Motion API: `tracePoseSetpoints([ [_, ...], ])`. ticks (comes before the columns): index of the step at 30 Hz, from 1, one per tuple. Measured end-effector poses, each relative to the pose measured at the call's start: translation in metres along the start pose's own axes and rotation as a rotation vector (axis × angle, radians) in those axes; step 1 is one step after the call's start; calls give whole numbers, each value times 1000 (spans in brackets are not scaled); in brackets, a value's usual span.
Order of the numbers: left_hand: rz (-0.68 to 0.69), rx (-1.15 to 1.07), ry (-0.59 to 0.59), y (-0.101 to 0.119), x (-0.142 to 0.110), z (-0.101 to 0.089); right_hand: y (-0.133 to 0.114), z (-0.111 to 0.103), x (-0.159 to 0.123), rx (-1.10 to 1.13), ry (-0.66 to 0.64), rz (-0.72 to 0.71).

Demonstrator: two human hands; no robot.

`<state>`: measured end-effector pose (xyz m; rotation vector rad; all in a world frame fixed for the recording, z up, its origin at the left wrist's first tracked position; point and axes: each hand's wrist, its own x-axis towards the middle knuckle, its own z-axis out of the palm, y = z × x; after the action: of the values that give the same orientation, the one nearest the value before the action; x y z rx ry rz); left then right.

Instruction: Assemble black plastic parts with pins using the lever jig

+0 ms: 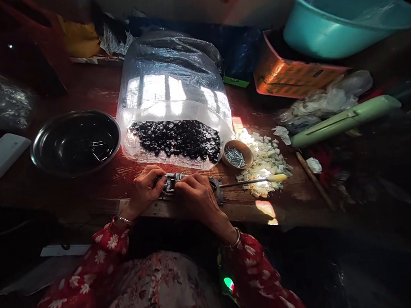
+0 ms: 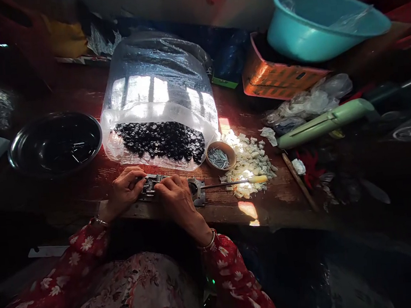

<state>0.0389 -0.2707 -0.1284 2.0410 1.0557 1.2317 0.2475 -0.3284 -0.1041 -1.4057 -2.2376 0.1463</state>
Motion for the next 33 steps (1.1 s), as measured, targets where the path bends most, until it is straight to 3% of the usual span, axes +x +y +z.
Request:
tracePoseSetpoints([
  [6, 23, 15, 5, -1, 0, 0, 9, -13, -8, 27, 168, 12],
  [11, -3, 5, -7, -3, -1, -1, 59, -49, -38, -155, 345, 221],
  [14, 35, 31, 3, 0, -3, -3, 95, -69, -72, -453, 251, 334],
  [17, 110, 178, -17, 7, -5, -6, 111, -78, -104, -630, 110, 338],
  [23, 156, 496, -239, 25, 5, -7, 87, -83, -141, -669, 23, 322],
  [27, 136, 497, -329, 30, 15, -11, 64, -90, -163, -399, -83, 384],
  [33, 41, 439, -394, 33, 24, -17, 38, -98, -181, 509, -400, 667],
])
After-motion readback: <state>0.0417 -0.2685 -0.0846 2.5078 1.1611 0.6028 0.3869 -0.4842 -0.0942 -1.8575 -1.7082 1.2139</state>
